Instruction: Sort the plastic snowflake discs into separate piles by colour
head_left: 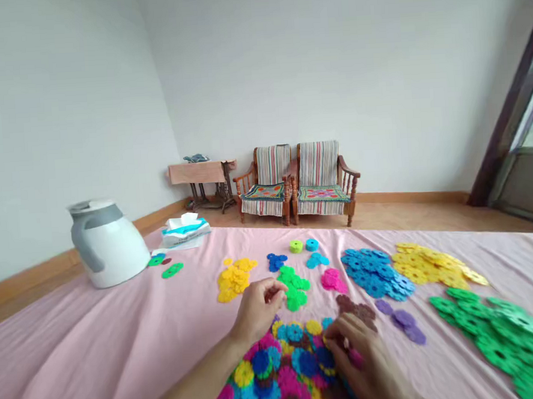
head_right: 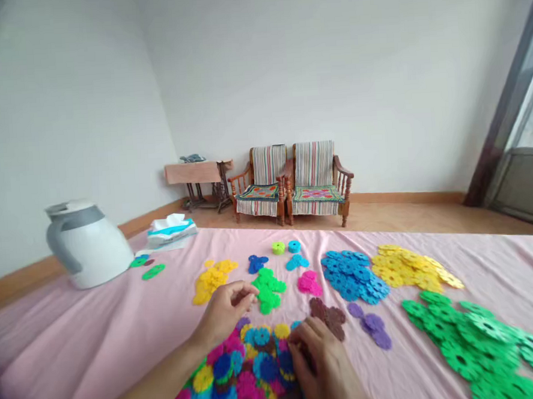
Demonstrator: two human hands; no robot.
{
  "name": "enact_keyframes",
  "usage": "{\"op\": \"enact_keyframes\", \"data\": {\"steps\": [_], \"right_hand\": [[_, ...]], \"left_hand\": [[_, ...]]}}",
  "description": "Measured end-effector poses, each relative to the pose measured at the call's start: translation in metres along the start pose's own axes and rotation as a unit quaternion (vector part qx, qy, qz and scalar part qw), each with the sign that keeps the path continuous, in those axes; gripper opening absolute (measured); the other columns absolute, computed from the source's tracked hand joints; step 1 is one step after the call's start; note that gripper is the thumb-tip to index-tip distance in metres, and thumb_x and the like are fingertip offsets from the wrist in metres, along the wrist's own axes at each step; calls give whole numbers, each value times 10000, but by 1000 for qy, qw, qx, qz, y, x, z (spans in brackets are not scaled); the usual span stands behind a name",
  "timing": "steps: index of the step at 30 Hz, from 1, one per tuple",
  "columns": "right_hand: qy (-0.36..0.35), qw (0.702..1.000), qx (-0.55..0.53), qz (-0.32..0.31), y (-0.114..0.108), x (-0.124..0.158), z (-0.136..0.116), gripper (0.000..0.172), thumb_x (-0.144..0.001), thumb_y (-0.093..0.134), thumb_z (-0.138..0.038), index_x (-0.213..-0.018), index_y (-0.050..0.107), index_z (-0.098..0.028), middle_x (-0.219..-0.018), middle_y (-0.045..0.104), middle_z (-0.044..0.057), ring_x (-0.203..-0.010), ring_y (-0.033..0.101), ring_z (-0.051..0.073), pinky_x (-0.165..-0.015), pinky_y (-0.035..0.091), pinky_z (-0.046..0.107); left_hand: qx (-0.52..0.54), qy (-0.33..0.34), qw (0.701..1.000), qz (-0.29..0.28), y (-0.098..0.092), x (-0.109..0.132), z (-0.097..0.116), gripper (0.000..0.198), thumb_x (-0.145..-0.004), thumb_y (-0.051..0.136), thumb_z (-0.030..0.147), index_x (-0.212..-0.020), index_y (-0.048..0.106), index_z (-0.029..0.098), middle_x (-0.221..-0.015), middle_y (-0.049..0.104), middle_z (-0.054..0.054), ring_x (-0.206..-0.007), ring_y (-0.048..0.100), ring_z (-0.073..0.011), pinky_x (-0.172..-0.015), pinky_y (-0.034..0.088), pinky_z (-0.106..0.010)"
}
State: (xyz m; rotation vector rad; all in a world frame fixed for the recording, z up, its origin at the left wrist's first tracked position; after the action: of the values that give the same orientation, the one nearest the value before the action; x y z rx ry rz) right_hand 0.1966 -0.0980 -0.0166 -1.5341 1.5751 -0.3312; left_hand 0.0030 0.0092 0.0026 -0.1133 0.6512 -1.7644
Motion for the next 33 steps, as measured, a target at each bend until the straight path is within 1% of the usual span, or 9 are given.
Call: {"op": "enact_keyframes", "data": {"steps": [4,7,10,13,17,22,28,31,33], "right_hand": [[-44,998,16,-48,-7,-1,-12,79,-844,523,-195,-881,592,-207,-892,603,39,-845,558,187,-757,446,321],[-63,995,19,-73,-6,-2,-16,149,-793,579,-195,-941,592,-197,-965,605,60,-905,543,219,-804,438,369],[-67,994,11,-88,-4,-3,-16,156,-802,560,-201,-954,593,-187,-963,604,73,-896,538,227,-787,445,384],[-68,994,3,-85,-3,-3,-15,128,-841,510,-207,-937,592,-186,-938,602,75,-877,538,221,-777,452,381],[-70,995,1,-74,-3,-3,-15,116,-863,481,-211,-917,582,-189,-926,601,75,-875,540,214,-781,458,370],[-78,995,12,-66,-2,-2,-14,102,-857,491,-198,-896,585,-192,-907,605,68,-852,555,213,-756,471,365],[-67,998,-2,12,5,1,-5,121,-890,489,-222,-996,547,-227,-954,606,45,-907,563,198,-800,471,339],[-54,998,-15,39,9,3,-3,84,-887,513,-257,-963,534,-230,-908,607,29,-864,573,184,-760,482,306],[-53,998,-20,37,11,3,-4,53,-883,521,-268,-917,538,-232,-853,608,13,-808,578,171,-713,484,282]], "left_hand": [[-21,9,998,-51,-4,6,9,206,-780,505,223,-831,680,127,-710,667,-36,-654,598,-153,-590,429,-228],[-77,29,990,-116,-8,15,16,207,-762,541,202,-863,715,153,-761,667,-34,-674,592,-149,-616,431,-231],[-121,68,977,-164,-11,26,23,259,-723,602,172,-947,727,203,-894,651,-42,-798,594,-168,-728,447,-251],[-154,107,965,-183,-10,34,25,368,-697,626,133,-1026,706,275,-1012,627,-36,-958,556,-200,-863,418,-287],[-170,139,956,-195,-3,35,21,285,-759,588,159,-976,722,286,-951,641,-30,-944,544,-203,-884,404,-306],[-161,129,964,-168,0,33,19,218,-829,522,193,-846,737,224,-834,635,-39,-828,555,-173,-774,422,-263],[-117,99,980,-123,1,38,36,134,-791,574,172,-841,698,183,-764,640,-17,-753,567,-154,-696,419,-243],[-66,78,985,-142,5,45,47,122,-774,572,135,-857,654,170,-759,653,-3,-723,586,-136,-668,431,-223],[-34,75,983,-162,8,50,51,173,-757,557,91,-891,634,169,-783,666,-1,-727,605,-125,-671,444,-209]]}}
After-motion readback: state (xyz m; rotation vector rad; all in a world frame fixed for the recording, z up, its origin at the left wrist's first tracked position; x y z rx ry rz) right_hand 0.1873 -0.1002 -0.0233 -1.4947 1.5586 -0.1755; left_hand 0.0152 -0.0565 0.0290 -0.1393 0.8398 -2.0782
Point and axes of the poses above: each hand's wrist, its own x-axis away from the middle knuckle, its own y-axis out of the palm, z = x × y, the point moved 1 cm from there along -x, towards the middle knuckle
